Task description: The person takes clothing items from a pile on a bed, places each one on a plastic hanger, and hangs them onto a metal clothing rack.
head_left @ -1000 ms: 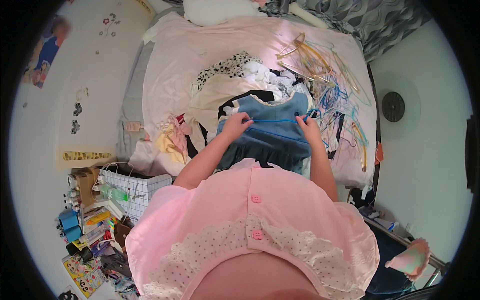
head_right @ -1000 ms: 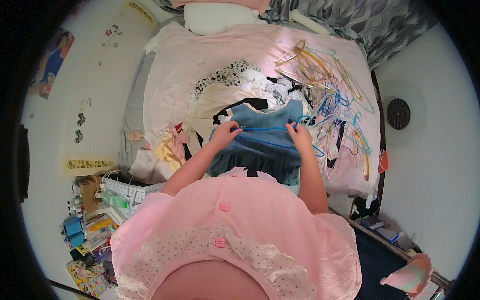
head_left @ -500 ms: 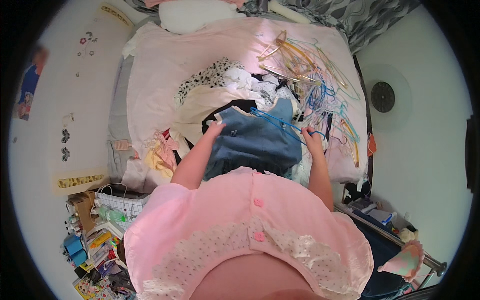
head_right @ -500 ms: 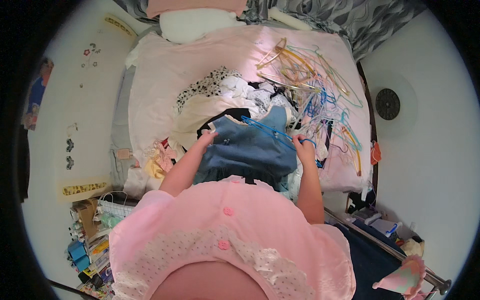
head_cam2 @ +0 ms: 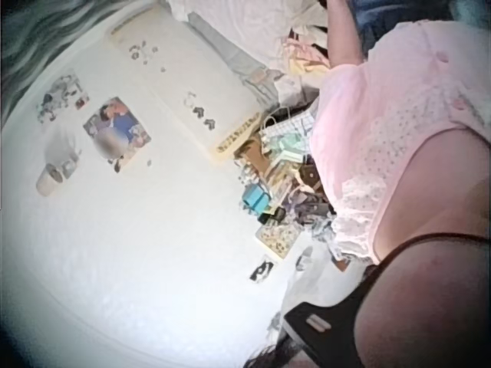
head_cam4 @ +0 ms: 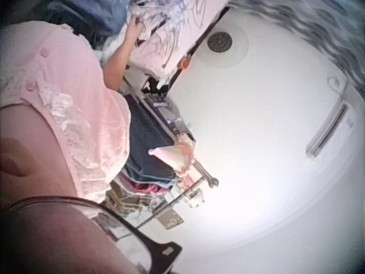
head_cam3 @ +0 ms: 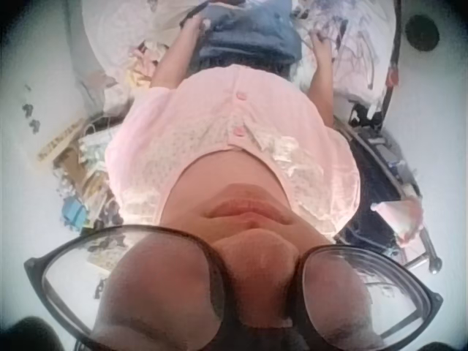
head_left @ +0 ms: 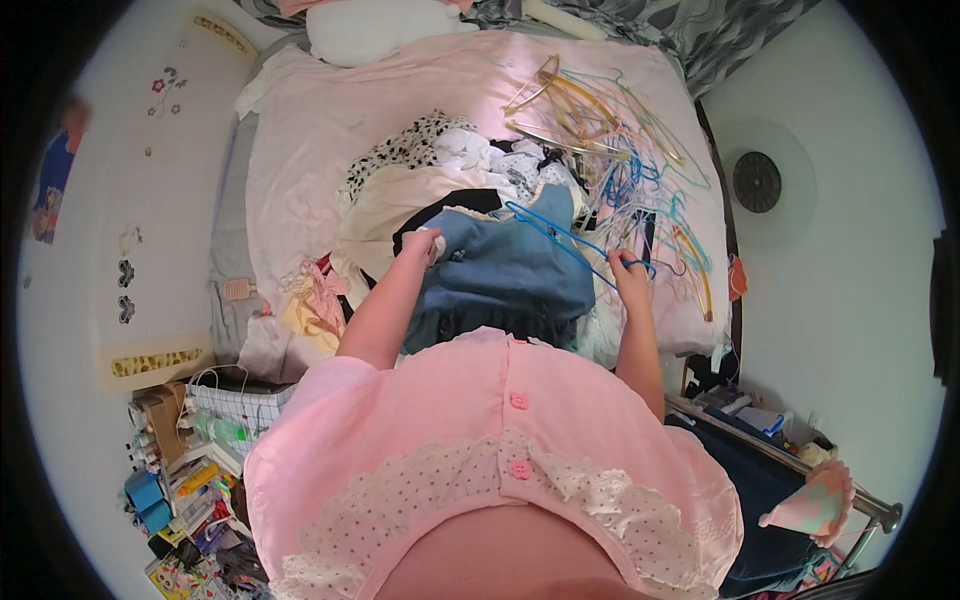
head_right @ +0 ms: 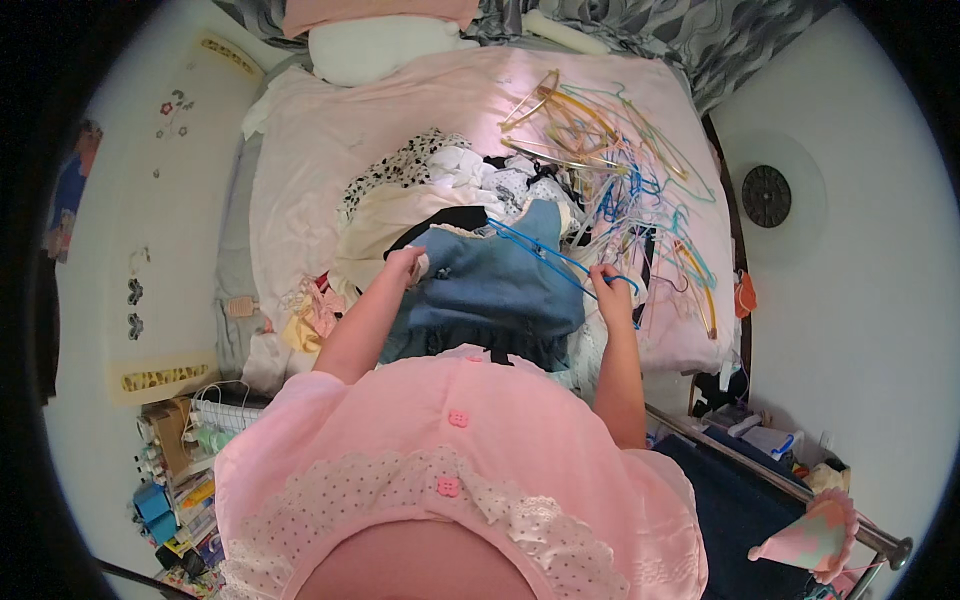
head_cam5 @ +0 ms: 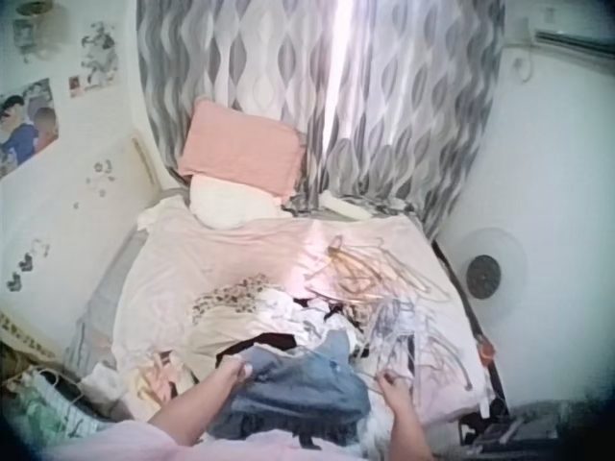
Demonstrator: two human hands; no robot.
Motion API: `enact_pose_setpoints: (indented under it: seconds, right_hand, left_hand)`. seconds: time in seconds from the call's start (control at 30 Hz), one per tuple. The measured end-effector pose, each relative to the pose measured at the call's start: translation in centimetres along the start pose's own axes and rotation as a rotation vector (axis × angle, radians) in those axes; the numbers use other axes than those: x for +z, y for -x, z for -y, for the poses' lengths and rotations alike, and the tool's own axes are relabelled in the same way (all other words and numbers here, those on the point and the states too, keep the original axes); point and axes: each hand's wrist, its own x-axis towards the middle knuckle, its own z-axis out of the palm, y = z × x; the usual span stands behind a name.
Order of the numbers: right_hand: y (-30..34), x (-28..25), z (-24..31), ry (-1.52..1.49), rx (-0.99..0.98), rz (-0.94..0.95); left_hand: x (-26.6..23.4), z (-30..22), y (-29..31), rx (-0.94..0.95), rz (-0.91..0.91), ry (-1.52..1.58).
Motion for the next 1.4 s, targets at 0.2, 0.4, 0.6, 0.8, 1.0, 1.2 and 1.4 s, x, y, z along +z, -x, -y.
enact_pose_setpoints:
  seconds: [0.2, 0.4, 0.6, 0.8, 1.0, 1.2, 1.4]
  right_hand:
    - [1.6, -1.6, 0.4, 0.002, 0.055, 0.001]
    - [2.3, -2.8, -1.9, -0.078, 0.053, -0.097]
    - [0.9, -3.5, -1.7, -0.053, -0.016, -0.049]
    - [-1.6, -3.6, 0.2, -0.031, -0.125, -0.072]
    - [-2.7, -3.3, 3.1, -0.043, -0.247, -0.038]
    - [-3.3, -3.2, 4.1, -0.016, -0.264, -0.021]
    - [-3.8, -3.4, 4.2, -0.102, -0.226, -0.009]
  left_hand:
    - [-0.2, 0.0, -0.8, 0.434, -0.236, -0.504]
    - [0.9, -3.2, 4.6, 0.290, 0.084, -0.083]
    - [0.3, -4.6, 8.1, 0.556, 0.060, -0.061]
    - [0.2, -6.3, 15.7, 0.309, 0.311, 0.194]
    - [0.6, -6.7, 19.3, 0.724, 0.593, 0.079]
    - [1.7, -5.1, 18.3, 0.929, 0.287, 0.021]
    - [1.5, -4.7, 18.7, 0.923, 0.192, -0.129]
